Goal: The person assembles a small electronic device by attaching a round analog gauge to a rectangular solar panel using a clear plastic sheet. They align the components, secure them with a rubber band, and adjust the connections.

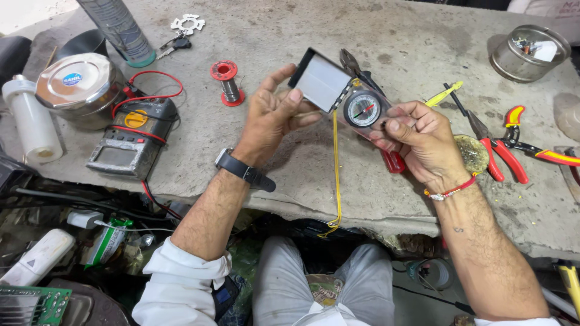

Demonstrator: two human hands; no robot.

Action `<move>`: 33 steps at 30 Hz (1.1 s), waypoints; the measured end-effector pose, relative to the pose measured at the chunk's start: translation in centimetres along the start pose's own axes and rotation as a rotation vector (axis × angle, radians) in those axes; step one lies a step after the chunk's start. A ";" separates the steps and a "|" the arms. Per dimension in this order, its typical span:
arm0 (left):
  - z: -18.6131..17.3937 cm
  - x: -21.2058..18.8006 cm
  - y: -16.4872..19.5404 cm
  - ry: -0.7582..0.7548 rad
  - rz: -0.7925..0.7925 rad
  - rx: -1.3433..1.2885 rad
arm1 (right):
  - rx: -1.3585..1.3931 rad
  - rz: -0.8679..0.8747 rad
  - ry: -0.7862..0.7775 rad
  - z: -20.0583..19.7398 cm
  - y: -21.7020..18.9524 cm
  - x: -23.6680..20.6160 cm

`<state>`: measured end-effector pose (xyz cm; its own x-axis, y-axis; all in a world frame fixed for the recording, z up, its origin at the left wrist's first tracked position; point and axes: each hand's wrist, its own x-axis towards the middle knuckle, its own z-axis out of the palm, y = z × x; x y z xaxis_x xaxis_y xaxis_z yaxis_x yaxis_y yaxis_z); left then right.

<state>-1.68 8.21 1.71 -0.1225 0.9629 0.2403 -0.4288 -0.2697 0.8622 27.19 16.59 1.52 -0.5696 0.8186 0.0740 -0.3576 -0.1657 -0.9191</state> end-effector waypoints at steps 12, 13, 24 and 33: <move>1.1 0.1 -2.5 -0.160 0.054 0.164 | -0.300 -0.067 -0.054 2.3 2.4 0.8; 1.2 0.2 -2.6 -0.147 0.066 0.215 | -0.331 -0.084 -0.050 2.3 2.6 0.8; 1.1 0.2 -3.0 -0.208 0.129 0.294 | -0.422 -0.062 -0.071 3.1 2.6 0.8; 1.5 1.6 -0.8 -0.164 0.032 0.460 | -0.308 0.036 -0.082 4.3 1.9 1.0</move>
<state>-0.20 10.01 2.05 0.0288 0.9519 0.3052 0.0169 -0.3057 0.9520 22.77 14.75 1.49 -0.6403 0.7659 0.0587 -0.1024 -0.0094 -0.9947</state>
